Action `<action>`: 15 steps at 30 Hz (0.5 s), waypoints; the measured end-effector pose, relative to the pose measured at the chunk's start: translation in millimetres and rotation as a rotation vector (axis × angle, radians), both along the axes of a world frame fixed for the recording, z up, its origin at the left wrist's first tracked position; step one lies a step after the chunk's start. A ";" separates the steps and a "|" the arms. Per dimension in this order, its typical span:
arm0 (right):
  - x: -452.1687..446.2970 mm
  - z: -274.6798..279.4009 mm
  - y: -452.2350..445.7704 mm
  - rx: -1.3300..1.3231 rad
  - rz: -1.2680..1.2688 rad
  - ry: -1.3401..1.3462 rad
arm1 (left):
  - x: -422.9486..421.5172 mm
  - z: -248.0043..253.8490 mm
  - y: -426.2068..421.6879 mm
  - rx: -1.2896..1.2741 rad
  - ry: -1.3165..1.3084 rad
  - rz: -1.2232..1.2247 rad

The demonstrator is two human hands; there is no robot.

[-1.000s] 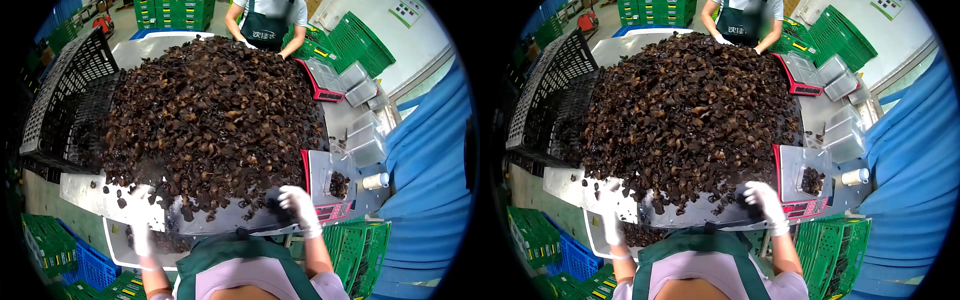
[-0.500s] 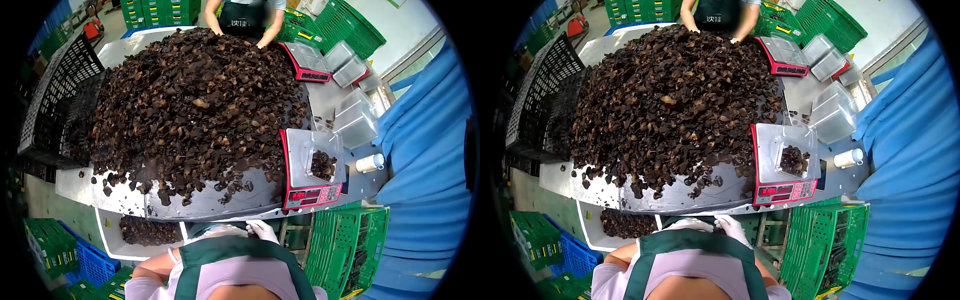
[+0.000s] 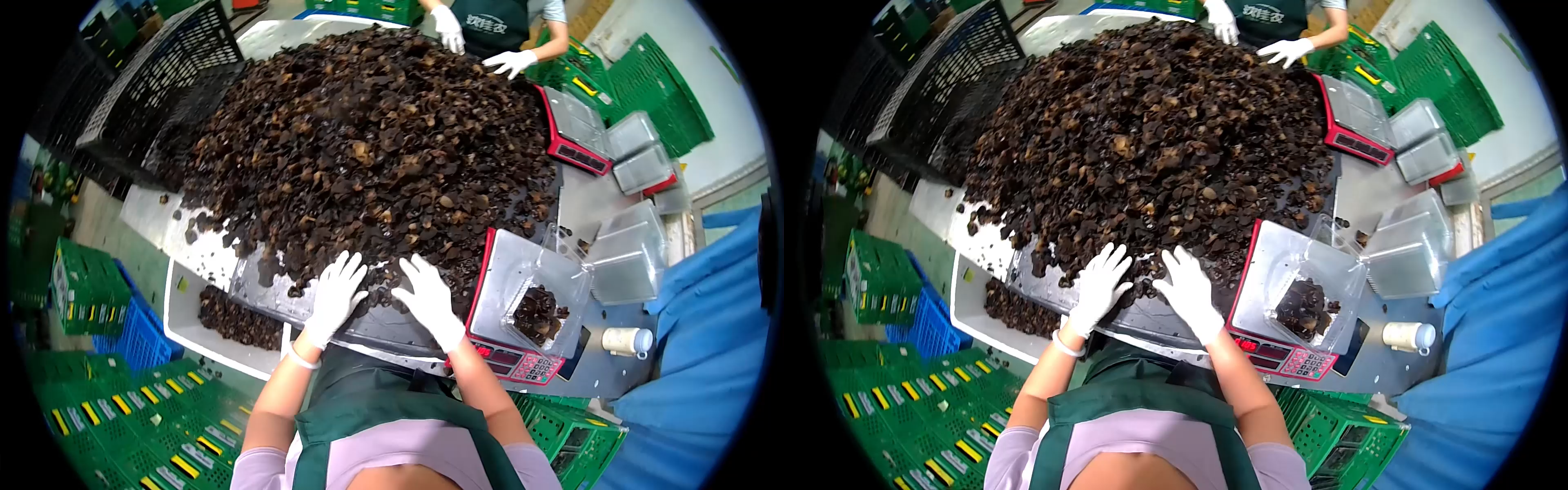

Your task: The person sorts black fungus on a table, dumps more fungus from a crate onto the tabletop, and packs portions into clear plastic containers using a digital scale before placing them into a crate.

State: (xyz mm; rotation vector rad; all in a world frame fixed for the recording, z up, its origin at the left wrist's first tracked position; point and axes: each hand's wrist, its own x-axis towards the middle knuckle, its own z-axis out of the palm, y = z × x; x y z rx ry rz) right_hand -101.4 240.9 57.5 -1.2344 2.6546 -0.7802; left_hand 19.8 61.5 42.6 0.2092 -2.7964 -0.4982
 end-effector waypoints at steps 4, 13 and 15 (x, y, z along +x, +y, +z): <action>4.2 -11.1 -23.4 0.224 0.030 0.007 | 29.8 -19.9 17.4 0.070 0.170 0.079; 41.8 -12.9 36.8 0.074 0.001 -0.201 | 90.3 -37.8 31.9 0.536 0.209 0.340; 36.3 -13.3 36.0 0.067 0.001 -0.149 | 89.4 -48.7 31.4 0.588 0.228 0.349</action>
